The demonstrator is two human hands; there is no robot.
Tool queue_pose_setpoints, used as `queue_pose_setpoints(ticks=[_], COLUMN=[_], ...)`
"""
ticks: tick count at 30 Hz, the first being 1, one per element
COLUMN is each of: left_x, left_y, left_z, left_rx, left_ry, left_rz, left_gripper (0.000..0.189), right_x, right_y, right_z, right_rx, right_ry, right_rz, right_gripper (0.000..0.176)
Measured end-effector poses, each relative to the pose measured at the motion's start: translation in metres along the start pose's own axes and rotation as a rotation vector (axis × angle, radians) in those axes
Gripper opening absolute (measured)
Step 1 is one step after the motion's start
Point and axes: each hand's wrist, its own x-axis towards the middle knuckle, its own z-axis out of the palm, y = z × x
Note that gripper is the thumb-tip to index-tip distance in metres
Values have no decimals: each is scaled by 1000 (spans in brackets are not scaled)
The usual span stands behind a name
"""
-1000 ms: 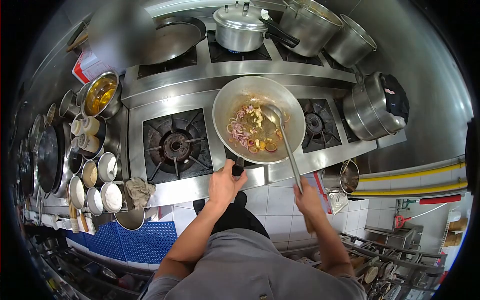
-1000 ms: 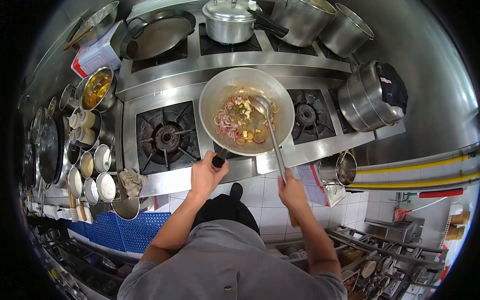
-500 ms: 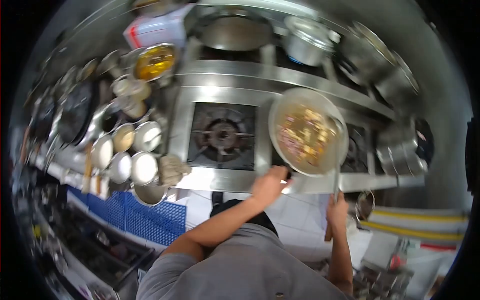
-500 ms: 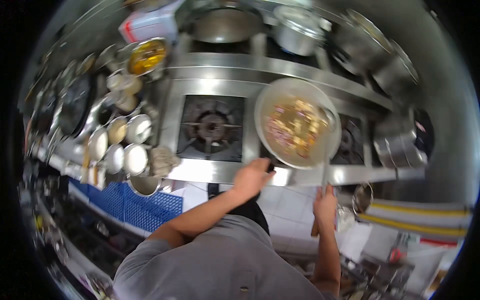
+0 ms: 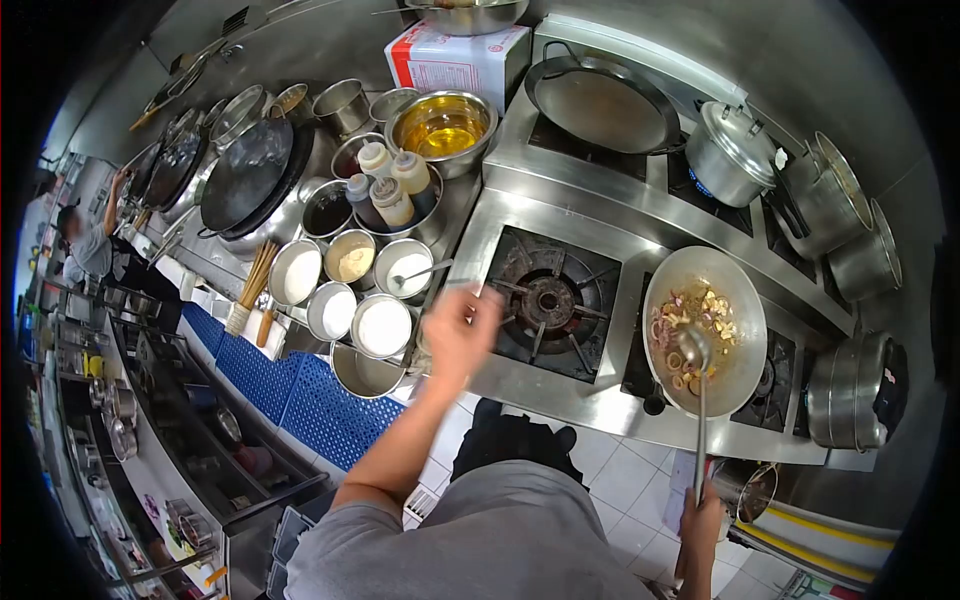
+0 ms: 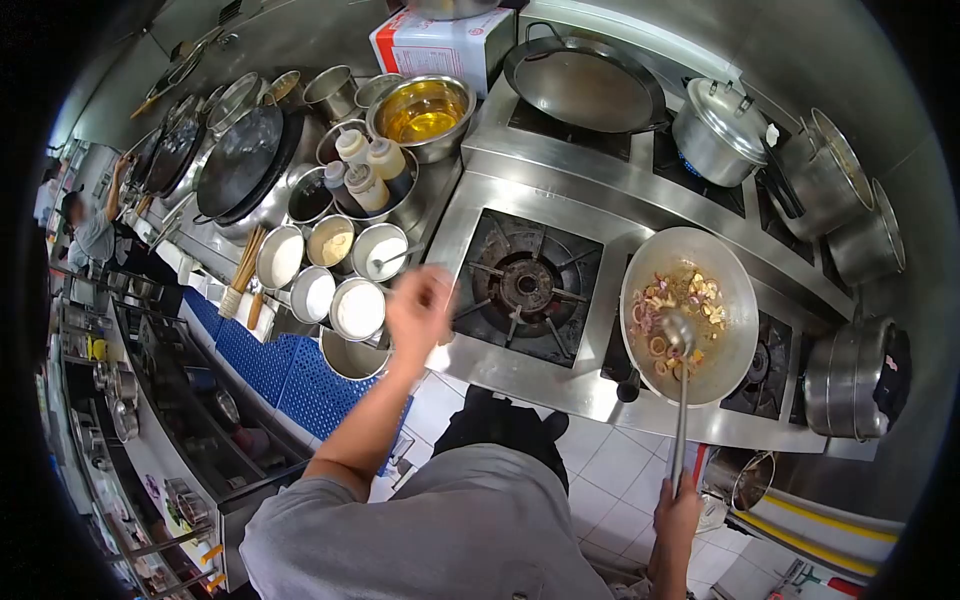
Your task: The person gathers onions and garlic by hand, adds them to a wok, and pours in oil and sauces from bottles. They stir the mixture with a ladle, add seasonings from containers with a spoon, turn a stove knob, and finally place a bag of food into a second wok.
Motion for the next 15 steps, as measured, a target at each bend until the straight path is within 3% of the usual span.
queue_pose_setpoints(ticks=[1, 4, 7, 10, 13, 15], left_x=[23, 84, 119, 145, 176, 206], left_y=[-25, -96, -128, -137, -101, -99], left_z=[-14, -36, -50, -58, -65, -63], left_rx=[26, 45, 240, 283, 598, 640], left_ry=[27, 258, 270, 253, 192, 78], left_rz=[-196, -228, -260, -191, 6, 118], left_gripper=[20, 39, 59, 67, 69, 71], right_x=[12, 61, 88, 87, 50, 14], right_y=[9, -3, -37, -55, -33, -39], right_z=[12, 34, 34, 35, 33, 14], right_rx=[-83, -121, -81, -12, 10, -71], right_ry=[97, 255, 269, 196, 209, 181], right_rz=[-34, -59, 2, -37, -197, -202], right_gripper=[33, 36, 37, 37, 36, 34])
